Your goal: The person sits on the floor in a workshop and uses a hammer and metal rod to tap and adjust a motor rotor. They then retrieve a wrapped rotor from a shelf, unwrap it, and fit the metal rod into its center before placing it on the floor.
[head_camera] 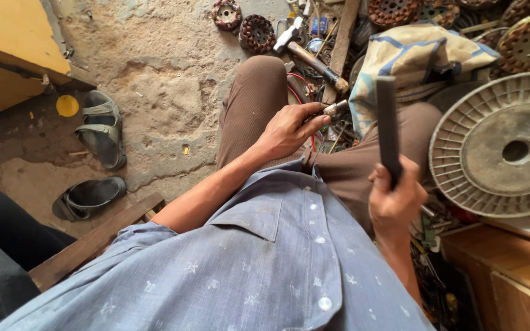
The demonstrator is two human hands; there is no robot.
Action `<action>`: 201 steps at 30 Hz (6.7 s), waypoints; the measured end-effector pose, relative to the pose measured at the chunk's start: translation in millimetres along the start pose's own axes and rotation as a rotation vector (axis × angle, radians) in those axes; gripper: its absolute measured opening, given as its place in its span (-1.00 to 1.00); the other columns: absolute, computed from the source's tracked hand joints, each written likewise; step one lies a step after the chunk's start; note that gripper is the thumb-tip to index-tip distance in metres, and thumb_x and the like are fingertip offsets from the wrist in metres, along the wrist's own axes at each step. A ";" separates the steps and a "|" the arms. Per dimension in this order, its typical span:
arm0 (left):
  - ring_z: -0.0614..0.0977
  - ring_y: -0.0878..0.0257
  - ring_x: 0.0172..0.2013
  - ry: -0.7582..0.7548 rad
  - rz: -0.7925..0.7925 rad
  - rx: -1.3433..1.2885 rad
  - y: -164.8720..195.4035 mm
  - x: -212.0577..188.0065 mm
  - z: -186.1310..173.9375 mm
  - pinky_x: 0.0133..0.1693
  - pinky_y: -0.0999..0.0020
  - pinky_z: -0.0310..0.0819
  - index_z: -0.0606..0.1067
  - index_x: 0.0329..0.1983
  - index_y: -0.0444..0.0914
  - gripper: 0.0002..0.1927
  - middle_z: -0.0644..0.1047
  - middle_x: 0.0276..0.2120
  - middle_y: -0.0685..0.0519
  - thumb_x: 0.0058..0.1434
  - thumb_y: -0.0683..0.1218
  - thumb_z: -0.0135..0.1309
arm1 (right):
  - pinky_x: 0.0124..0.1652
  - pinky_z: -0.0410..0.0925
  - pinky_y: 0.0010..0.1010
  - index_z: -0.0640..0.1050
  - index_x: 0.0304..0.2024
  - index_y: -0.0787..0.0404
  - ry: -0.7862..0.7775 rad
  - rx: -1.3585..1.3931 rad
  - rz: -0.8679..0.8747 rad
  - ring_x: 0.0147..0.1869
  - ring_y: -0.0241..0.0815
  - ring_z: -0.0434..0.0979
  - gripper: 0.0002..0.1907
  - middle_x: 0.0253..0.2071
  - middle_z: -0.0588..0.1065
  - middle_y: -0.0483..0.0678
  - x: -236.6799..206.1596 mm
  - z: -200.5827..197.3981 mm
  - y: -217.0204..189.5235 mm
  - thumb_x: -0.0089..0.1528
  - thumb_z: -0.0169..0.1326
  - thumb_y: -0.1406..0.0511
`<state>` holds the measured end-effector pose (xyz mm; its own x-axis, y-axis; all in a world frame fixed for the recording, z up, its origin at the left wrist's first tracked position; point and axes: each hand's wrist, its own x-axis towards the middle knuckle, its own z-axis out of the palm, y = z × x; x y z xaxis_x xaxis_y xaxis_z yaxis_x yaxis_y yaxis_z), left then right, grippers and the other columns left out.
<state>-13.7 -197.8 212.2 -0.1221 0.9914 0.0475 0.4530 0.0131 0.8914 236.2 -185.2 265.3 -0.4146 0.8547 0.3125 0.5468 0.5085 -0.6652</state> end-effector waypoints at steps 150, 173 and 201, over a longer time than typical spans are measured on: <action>0.60 -0.04 -0.36 -0.068 0.057 -0.164 14.9 5.4 -0.3 -0.31 0.07 0.41 0.50 -0.03 -0.29 -0.62 0.54 -0.41 -0.14 0.44 0.12 -0.05 | -0.35 0.38 -0.17 0.46 0.01 0.31 -0.118 -0.194 -0.174 -0.39 0.10 0.54 -0.73 -0.39 0.46 0.16 21.3 -16.4 5.9 0.33 0.09 0.28; 0.59 -0.16 -0.33 0.104 0.062 -0.018 17.2 6.6 5.4 -0.33 -0.03 0.39 0.53 -0.07 -0.23 -0.65 0.56 -0.40 -0.17 0.37 0.14 0.05 | -0.51 0.31 -0.32 0.42 -0.13 0.27 -0.122 -0.067 0.003 -0.50 -0.14 0.56 -0.72 -0.56 0.47 -0.03 37.0 -13.7 12.8 0.55 -0.02 0.18; 0.55 -0.07 -0.50 0.108 -0.042 -0.029 15.4 8.8 5.1 -0.41 0.04 0.36 0.55 -0.19 -0.21 -0.75 0.50 -0.53 -0.13 0.28 0.06 0.13 | -0.36 0.40 -0.34 0.48 -0.10 0.21 -0.043 -0.008 -0.043 -0.40 -0.17 0.62 -0.77 -0.48 0.52 -0.03 34.4 -5.8 7.1 0.55 0.00 0.18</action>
<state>-3.3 -188.2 224.0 -0.2359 0.9701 0.0563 0.4199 0.0495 0.9062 230.1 -151.5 275.2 -0.4687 0.8266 0.3113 0.5338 0.5459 -0.6458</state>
